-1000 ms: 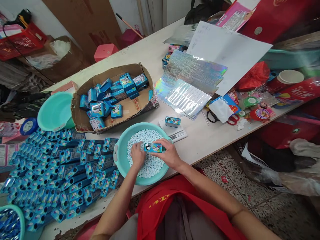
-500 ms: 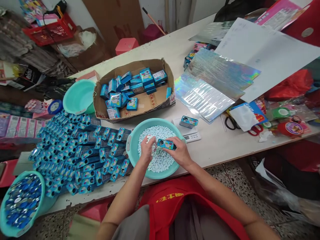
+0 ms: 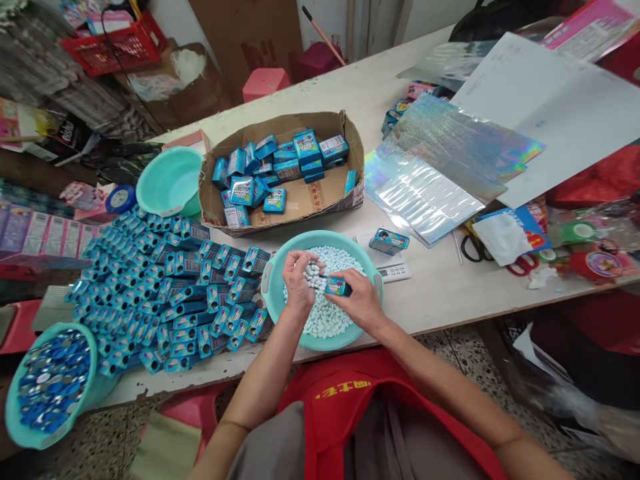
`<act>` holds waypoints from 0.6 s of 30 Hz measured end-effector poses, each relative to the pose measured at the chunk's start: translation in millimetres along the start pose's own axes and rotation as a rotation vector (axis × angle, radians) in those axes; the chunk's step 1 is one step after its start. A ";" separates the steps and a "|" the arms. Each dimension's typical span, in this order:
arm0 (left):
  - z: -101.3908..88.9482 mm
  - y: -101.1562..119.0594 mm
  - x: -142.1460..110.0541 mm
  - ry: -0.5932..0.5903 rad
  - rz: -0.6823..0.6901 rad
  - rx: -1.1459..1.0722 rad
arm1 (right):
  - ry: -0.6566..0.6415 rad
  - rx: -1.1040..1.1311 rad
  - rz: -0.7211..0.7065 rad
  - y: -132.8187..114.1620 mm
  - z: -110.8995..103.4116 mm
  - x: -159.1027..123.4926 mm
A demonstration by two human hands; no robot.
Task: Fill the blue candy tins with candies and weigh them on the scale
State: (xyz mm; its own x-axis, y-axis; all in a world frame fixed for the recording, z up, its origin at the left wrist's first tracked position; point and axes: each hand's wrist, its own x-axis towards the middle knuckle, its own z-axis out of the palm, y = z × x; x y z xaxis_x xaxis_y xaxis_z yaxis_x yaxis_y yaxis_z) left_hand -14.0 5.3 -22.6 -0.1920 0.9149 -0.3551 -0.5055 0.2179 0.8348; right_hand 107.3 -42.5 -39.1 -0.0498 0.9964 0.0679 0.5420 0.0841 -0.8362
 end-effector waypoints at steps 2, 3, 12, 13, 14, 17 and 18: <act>1.8 2.2 -1.1 -0.025 0.028 0.000 | -0.004 0.011 0.007 0.2 -0.3 1.5; 2.6 3.1 -1.9 -0.029 0.039 0.000 | -0.006 0.024 0.008 -0.1 -0.3 2.1; 11.5 5.8 -4.6 -0.011 0.105 0.060 | -0.009 0.103 0.005 -0.4 -0.6 4.3; 12.1 6.1 -5.0 -0.009 0.109 0.079 | -0.005 0.111 0.007 -0.3 -1.2 4.2; 12.5 6.4 -5.6 -0.011 0.115 0.096 | 0.001 0.119 0.009 -0.5 -1.8 4.2; 13.5 6.9 -8.1 -0.031 0.127 0.125 | 0.011 0.128 0.009 -2.0 -3.2 4.5; 13.9 6.8 -8.7 -0.035 0.122 0.125 | 0.006 0.130 0.010 -2.5 -3.3 4.8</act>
State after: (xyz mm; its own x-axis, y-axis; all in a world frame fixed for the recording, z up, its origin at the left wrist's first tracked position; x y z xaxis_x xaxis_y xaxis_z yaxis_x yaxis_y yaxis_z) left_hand -4.1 3.6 -7.9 -0.2144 0.9480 -0.2351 -0.3711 0.1435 0.9174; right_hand 108.5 -37.9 -34.9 -0.0393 0.9973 0.0618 0.4289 0.0727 -0.9004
